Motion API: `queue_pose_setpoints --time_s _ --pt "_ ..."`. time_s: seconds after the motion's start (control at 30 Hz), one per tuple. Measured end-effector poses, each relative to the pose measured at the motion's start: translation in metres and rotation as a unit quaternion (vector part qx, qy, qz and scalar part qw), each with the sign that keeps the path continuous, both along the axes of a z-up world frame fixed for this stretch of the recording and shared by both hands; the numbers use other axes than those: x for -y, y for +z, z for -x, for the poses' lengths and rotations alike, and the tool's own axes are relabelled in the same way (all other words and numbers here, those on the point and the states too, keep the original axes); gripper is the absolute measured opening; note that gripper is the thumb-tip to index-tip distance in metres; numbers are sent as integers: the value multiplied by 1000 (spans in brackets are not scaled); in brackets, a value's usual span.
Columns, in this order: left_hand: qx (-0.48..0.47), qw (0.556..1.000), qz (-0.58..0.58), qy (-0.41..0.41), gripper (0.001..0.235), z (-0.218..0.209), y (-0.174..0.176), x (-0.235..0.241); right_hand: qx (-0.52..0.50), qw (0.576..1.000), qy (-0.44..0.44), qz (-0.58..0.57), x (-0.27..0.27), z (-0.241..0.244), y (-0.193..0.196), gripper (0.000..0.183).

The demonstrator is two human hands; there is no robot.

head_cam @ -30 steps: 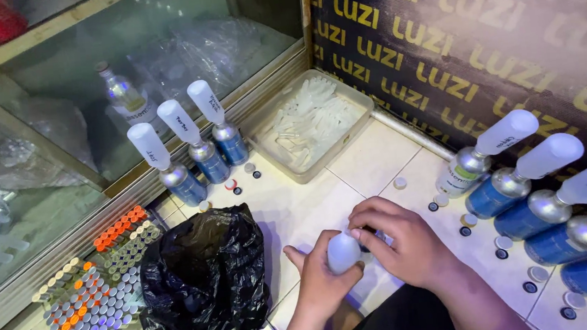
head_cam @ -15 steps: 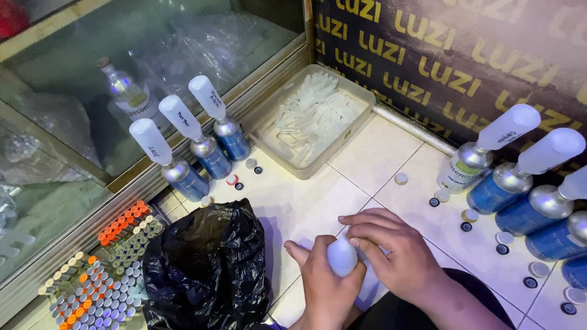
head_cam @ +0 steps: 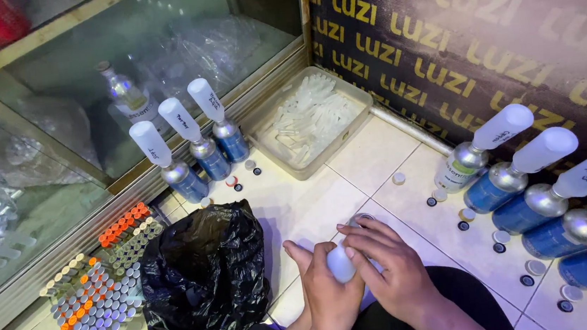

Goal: The person sits on the floor and pours liquid from small white plastic bottles into larger silver metal bottles. They then screw caps onto the metal bottles and place them on the floor. The person repeats this process with multiple bottles.

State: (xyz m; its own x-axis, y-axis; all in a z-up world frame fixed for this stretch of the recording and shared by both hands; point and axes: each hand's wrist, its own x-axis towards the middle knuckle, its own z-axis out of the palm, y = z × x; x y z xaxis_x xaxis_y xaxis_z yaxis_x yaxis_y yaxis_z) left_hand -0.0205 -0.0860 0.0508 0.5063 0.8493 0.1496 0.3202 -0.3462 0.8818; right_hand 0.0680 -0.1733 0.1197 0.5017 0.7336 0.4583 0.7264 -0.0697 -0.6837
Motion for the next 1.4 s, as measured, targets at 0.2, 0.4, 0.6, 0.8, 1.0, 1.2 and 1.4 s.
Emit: queue_pose_setpoints --time_s 0.2,0.4,0.6,0.8,1.0,1.2,1.4 --pt "-3 999 39 -8 30 4 4 2 23 999 -12 25 3 3 -14 33" --pt "6 999 37 -18 31 5 -3 3 37 999 -16 28 3 3 -28 36" --pt "-19 997 70 -28 39 5 -16 6 41 999 -11 20 6 4 -43 36" --pt "-60 996 56 -38 38 7 -11 5 52 997 -4 51 8 1 -54 38" --pt "-23 996 55 -73 35 2 -31 -7 -29 994 -7 108 16 -9 -27 28" --pt "-118 977 170 -59 50 8 8 -23 -67 971 -59 220 106 -80 -58 39" --pt "-66 979 189 -38 60 10 8 -34 -540 745 -125 370 170 -114 -54 66"
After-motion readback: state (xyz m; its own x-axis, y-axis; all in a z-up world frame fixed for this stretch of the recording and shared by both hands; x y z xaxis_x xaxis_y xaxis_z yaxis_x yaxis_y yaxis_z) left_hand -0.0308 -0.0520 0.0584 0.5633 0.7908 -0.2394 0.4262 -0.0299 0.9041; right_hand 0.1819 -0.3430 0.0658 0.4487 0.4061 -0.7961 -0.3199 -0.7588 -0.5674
